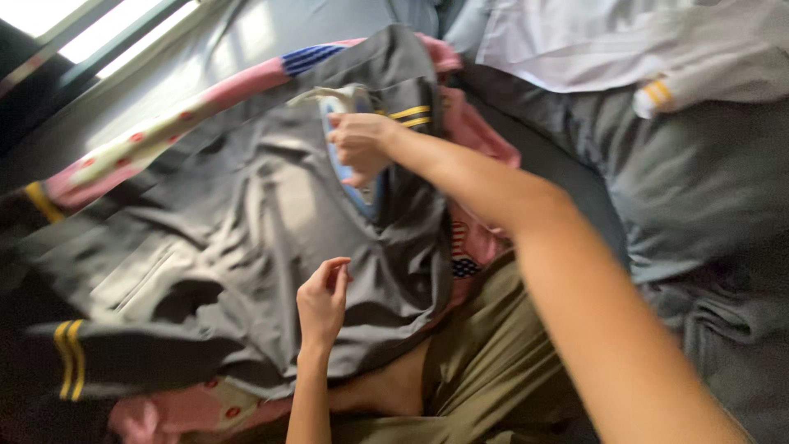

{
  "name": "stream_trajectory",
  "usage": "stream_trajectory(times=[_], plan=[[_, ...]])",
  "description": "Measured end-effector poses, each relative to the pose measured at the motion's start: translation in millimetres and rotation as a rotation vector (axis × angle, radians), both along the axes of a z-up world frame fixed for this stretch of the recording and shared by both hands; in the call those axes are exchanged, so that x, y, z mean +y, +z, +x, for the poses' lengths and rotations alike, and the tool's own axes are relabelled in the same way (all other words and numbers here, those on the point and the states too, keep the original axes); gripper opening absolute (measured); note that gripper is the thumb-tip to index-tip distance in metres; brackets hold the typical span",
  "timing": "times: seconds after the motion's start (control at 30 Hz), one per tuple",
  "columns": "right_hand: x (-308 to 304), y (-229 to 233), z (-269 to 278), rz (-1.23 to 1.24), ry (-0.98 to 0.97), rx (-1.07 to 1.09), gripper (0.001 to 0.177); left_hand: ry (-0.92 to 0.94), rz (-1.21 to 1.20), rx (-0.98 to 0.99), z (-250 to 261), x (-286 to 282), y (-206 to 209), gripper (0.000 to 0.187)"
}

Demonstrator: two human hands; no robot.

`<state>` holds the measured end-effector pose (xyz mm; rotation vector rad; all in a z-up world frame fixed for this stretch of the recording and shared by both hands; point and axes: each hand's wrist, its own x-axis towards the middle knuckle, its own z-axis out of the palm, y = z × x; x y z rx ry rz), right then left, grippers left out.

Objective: The person irons a gray garment on a padded surface, moving the iron across different sections and turning the item over to press the other side.

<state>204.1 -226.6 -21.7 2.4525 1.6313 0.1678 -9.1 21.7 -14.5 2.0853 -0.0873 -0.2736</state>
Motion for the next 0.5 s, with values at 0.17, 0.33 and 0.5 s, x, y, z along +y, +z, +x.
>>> stream_trajectory(times=[0.17,0.33,0.5], plan=[[3,17,-35,-0.204,0.101,0.092,0.06,0.079,0.013,0.028,9,23,-4,0.018],[-1,8,-8,-0.045,0.045,0.051,0.053,0.073,-0.004,-0.016,17,31,-11,0.018],[-3,9,36,-0.069,-0.26,-0.133,0.064,0.096,0.009,0.019,6,46,-10,0.019]])
